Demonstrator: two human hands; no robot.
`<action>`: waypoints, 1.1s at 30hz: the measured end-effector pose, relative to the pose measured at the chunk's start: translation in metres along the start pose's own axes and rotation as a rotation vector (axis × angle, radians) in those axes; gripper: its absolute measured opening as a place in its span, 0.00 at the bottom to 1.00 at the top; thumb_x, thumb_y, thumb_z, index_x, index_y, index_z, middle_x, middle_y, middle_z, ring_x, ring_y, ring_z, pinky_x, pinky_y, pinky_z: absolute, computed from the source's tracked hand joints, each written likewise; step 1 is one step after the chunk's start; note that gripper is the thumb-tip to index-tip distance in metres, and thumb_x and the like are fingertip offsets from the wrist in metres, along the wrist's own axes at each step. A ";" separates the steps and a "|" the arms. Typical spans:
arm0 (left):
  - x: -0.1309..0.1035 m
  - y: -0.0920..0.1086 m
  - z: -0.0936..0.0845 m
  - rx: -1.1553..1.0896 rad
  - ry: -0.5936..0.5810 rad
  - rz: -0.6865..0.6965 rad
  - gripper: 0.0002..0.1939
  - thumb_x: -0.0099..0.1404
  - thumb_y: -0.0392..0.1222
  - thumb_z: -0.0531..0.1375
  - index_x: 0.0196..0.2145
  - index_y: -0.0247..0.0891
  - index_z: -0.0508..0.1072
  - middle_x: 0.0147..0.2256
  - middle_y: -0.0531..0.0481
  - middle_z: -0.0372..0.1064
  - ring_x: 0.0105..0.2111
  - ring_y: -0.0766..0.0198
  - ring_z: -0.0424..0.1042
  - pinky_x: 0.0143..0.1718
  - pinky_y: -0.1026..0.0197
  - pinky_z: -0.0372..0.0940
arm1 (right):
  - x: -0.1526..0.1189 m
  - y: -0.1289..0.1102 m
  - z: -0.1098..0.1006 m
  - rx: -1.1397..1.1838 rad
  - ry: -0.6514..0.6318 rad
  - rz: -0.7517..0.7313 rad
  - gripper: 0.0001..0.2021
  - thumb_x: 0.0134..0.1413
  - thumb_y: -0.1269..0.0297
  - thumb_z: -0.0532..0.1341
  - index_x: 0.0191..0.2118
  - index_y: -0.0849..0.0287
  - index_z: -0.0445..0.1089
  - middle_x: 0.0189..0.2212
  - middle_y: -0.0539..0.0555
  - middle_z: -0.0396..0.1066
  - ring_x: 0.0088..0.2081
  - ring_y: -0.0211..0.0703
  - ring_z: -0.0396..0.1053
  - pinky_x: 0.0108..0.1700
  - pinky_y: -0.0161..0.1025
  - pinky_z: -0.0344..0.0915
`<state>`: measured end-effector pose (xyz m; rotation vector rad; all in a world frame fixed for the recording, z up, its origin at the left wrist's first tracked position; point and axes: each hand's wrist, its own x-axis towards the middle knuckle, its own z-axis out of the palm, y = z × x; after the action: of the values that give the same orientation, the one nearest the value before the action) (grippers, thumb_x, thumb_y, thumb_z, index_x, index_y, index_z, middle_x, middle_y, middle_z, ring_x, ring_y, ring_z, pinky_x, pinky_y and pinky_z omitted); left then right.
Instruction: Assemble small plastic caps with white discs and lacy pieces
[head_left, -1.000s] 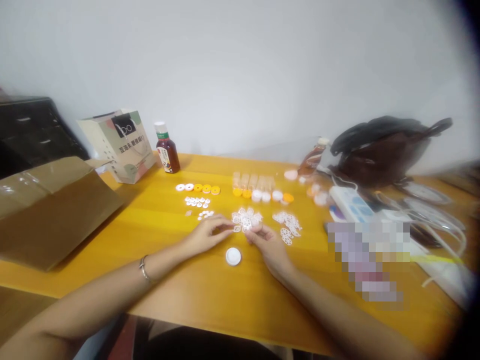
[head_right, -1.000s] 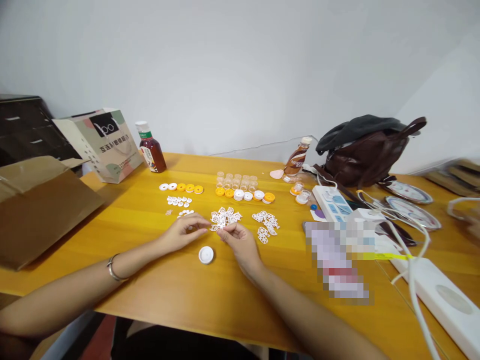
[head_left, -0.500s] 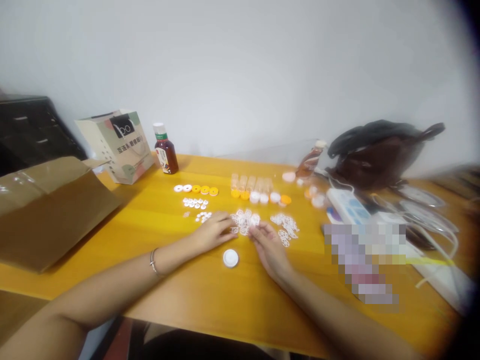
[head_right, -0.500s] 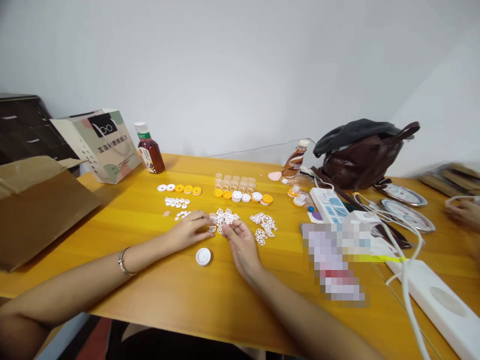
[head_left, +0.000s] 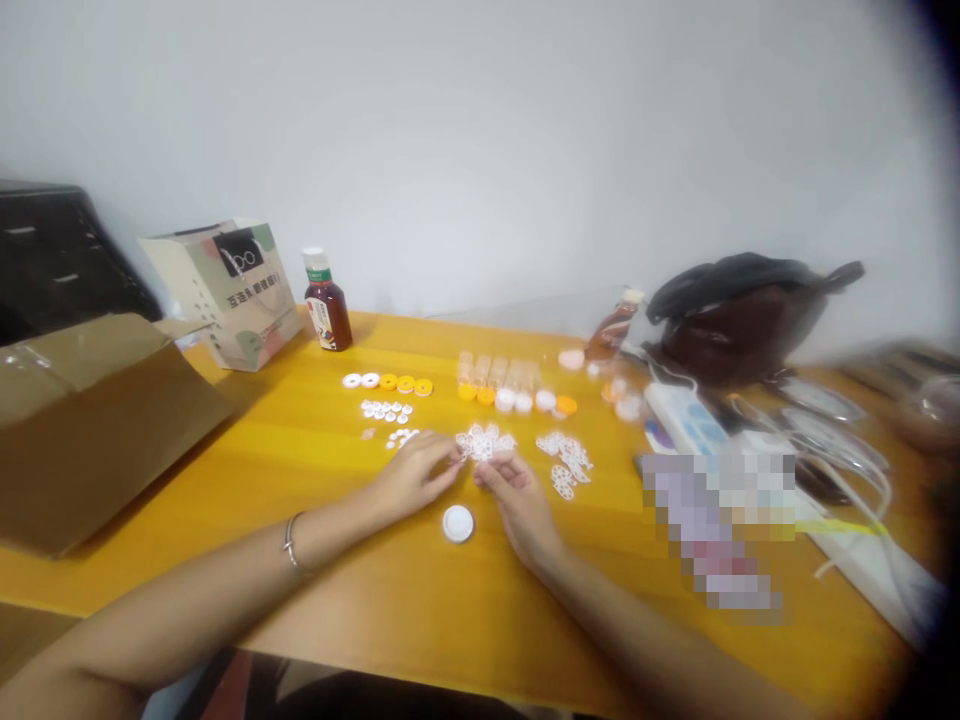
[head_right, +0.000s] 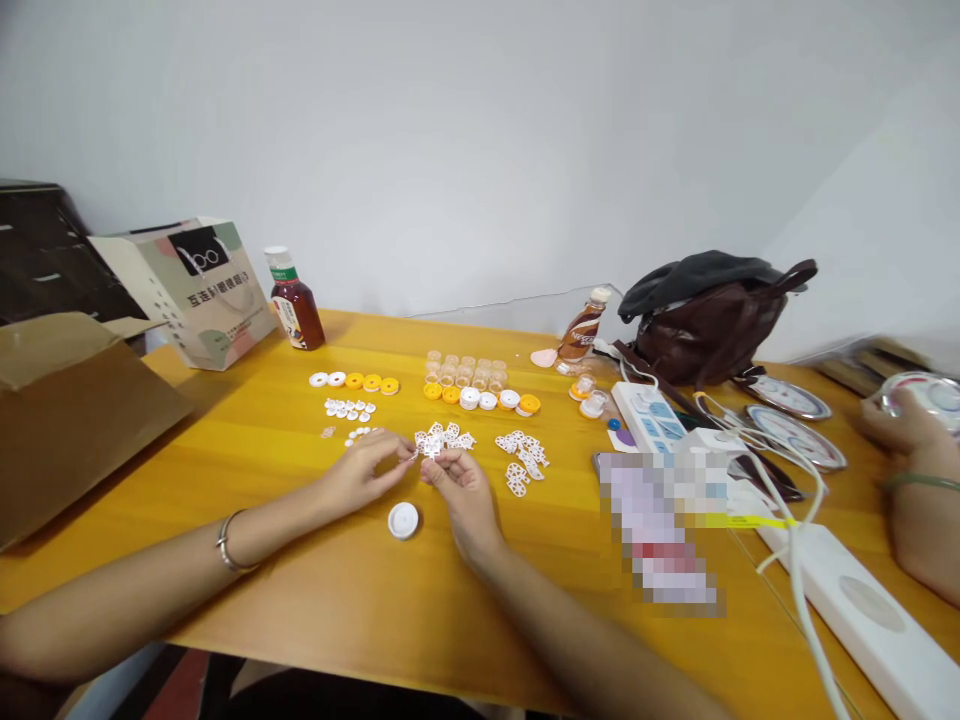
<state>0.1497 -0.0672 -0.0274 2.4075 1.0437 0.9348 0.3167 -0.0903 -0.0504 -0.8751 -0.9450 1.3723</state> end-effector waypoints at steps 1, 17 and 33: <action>0.000 0.001 -0.002 -0.050 -0.001 -0.037 0.06 0.63 0.39 0.52 0.31 0.37 0.67 0.34 0.49 0.68 0.35 0.63 0.65 0.40 0.58 0.60 | 0.001 -0.001 0.001 0.004 0.009 0.007 0.10 0.38 0.63 0.68 0.27 0.56 0.66 0.23 0.46 0.67 0.27 0.35 0.64 0.35 0.35 0.61; 0.007 -0.004 -0.026 -0.849 -0.204 -0.254 0.12 0.55 0.35 0.61 0.39 0.34 0.71 0.35 0.47 0.72 0.35 0.66 0.71 0.40 0.60 0.64 | -0.011 -0.017 0.001 -0.099 -0.096 0.133 0.11 0.37 0.60 0.68 0.26 0.57 0.66 0.22 0.47 0.67 0.26 0.36 0.63 0.34 0.36 0.61; 0.006 0.003 -0.017 -0.814 -0.093 -0.124 0.11 0.51 0.38 0.65 0.35 0.35 0.73 0.35 0.47 0.73 0.39 0.62 0.70 0.46 0.56 0.61 | -0.017 -0.019 0.004 -0.116 -0.259 0.196 0.08 0.37 0.64 0.68 0.24 0.57 0.67 0.22 0.46 0.69 0.26 0.34 0.64 0.32 0.33 0.60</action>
<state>0.1430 -0.0640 -0.0110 1.6707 0.5955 0.9513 0.3205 -0.1081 -0.0322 -0.9098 -1.1708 1.6401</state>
